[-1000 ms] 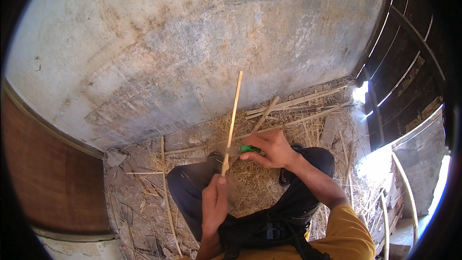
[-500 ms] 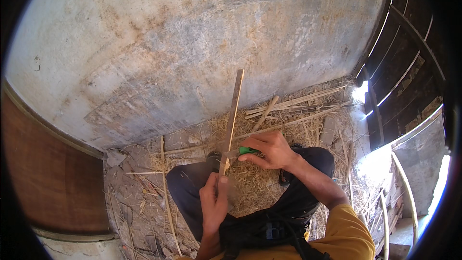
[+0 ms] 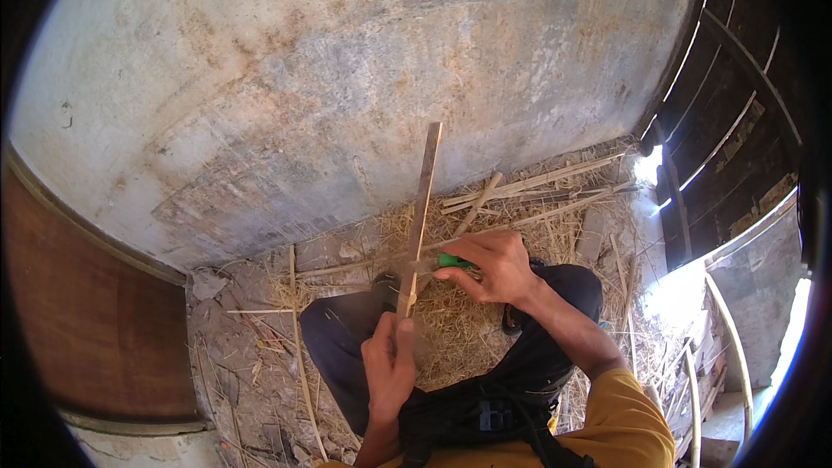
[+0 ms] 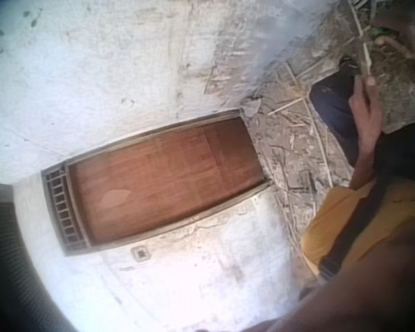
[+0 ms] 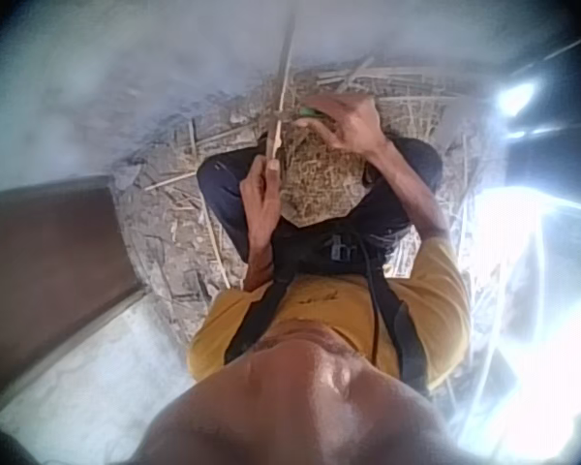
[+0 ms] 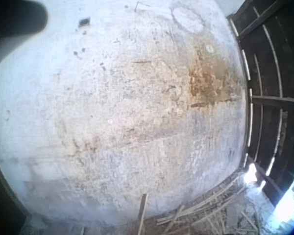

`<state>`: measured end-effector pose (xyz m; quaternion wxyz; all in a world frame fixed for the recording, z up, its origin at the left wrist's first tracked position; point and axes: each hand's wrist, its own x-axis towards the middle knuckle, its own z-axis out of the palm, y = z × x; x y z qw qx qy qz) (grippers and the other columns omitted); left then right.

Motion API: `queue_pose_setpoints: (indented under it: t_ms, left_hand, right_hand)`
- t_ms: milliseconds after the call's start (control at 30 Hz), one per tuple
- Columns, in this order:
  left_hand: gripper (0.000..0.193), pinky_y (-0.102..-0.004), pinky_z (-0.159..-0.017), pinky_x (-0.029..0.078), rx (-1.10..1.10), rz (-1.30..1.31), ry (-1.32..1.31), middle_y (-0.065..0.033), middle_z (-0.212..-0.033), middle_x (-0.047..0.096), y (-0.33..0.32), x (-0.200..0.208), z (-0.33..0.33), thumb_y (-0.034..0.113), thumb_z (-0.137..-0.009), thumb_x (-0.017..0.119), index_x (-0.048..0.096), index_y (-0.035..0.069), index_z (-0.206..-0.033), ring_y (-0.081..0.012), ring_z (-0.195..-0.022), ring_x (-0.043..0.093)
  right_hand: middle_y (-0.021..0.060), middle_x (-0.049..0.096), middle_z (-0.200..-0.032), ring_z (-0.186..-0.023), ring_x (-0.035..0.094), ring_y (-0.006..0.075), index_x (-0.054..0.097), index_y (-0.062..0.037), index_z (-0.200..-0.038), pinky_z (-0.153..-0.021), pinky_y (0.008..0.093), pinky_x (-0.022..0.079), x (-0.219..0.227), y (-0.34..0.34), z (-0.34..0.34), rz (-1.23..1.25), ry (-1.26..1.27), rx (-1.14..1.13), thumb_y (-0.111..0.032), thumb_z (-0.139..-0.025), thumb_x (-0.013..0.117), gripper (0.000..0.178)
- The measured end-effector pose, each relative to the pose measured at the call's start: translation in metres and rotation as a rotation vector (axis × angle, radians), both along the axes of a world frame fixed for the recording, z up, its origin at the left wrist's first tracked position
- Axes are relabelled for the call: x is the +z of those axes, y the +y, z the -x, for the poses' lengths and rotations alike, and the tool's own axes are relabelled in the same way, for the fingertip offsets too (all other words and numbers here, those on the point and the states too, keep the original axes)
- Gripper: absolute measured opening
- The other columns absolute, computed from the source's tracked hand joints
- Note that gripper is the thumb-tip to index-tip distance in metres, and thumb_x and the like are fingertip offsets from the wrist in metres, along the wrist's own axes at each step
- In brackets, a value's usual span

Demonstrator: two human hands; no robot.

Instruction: The person uses a utility knife to carve and shape a wooden stick while sitting on a floor covered in wood shavings.

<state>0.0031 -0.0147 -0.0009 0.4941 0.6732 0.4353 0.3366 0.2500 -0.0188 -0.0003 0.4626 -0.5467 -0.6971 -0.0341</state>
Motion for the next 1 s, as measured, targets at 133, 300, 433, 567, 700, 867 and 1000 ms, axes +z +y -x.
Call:
queue_pose_setpoints:
  t_ms: [133,300,433,567,700,867,1000]
  left_hand:
    - [0.029,-0.0311,-0.052,0.033,-0.009,0.011,0.007,-0.0031,-0.060,0.046,-0.002,-0.005,0.003,0.023,-0.111,0.059,0.060,0.000,-0.095,-0.0059,-0.059,0.040]
    - [0.027,-0.0313,-0.052,0.034,-0.011,-0.003,0.016,-0.0047,-0.061,0.047,-0.002,-0.003,0.004,0.021,-0.111,0.059,0.059,0.000,-0.095,-0.0064,-0.058,0.041]
    - [0.027,-0.0318,-0.052,0.035,-0.051,0.026,0.038,-0.0062,-0.062,0.048,-0.008,-0.005,0.009,0.021,-0.111,0.059,0.058,-0.001,-0.094,-0.0065,-0.059,0.042]
    - [0.028,-0.0322,-0.052,0.036,-0.081,0.066,0.037,-0.0077,-0.063,0.047,-0.006,-0.013,0.016,0.020,-0.111,0.058,0.056,-0.001,-0.093,-0.0059,-0.061,0.041]
    - [0.030,-0.0319,-0.053,0.034,-0.087,0.088,0.021,-0.0069,-0.062,0.045,-0.008,-0.010,0.016,0.021,-0.111,0.057,0.054,-0.001,-0.091,-0.0056,-0.063,0.039]
    - [0.030,-0.0318,-0.053,0.034,-0.081,0.089,0.027,-0.0056,-0.061,0.044,-0.009,-0.013,0.018,0.022,-0.111,0.058,0.055,-0.001,-0.092,-0.0058,-0.063,0.039]
    - [0.027,-0.0310,-0.053,0.035,-0.101,0.146,0.010,-0.0044,-0.061,0.047,-0.006,-0.017,0.020,0.021,-0.111,0.058,0.056,0.000,-0.094,-0.0058,-0.061,0.040]
  right_hand:
    - [0.0049,0.076,-0.082,-0.066,0.073,0.0258,0.078,-0.0096,-0.099,-0.057,0.0368,0.056,-0.001,0.002,-0.005,-0.020,-0.014,-0.060,-0.035,-0.088,0.086,0.029]
    - [0.0063,0.078,-0.085,-0.067,0.075,0.0245,0.080,-0.0097,-0.098,-0.058,0.0357,0.057,0.004,0.002,-0.005,-0.012,-0.050,-0.090,-0.034,-0.089,0.086,0.027]
    - [0.0091,0.079,-0.087,-0.068,0.076,0.0258,0.080,-0.0072,-0.098,-0.061,0.0357,0.059,0.005,0.000,-0.021,0.008,0.063,-0.214,-0.032,-0.089,0.086,0.027]
    - [0.0110,0.080,-0.091,-0.073,0.077,0.0279,0.080,-0.0055,-0.101,-0.063,0.0356,0.060,0.010,0.004,-0.028,-0.043,0.067,-0.237,-0.029,-0.089,0.086,0.027]
    - [0.0101,0.080,-0.093,-0.074,0.078,0.0273,0.079,-0.0064,-0.102,-0.064,0.0353,0.060,0.011,0.002,-0.026,-0.016,0.037,-0.234,-0.030,-0.089,0.086,0.028]
    - [0.0098,0.080,-0.093,-0.073,0.078,0.0266,0.078,-0.0068,-0.102,-0.064,0.0350,0.060,0.008,0.003,-0.025,-0.009,0.040,-0.235,-0.030,-0.090,0.086,0.028]
    - [0.0106,0.080,-0.094,-0.074,0.078,0.0268,0.079,-0.0065,-0.103,-0.065,0.0351,0.060,0.004,0.004,-0.032,0.009,0.078,-0.198,-0.030,-0.090,0.086,0.028]
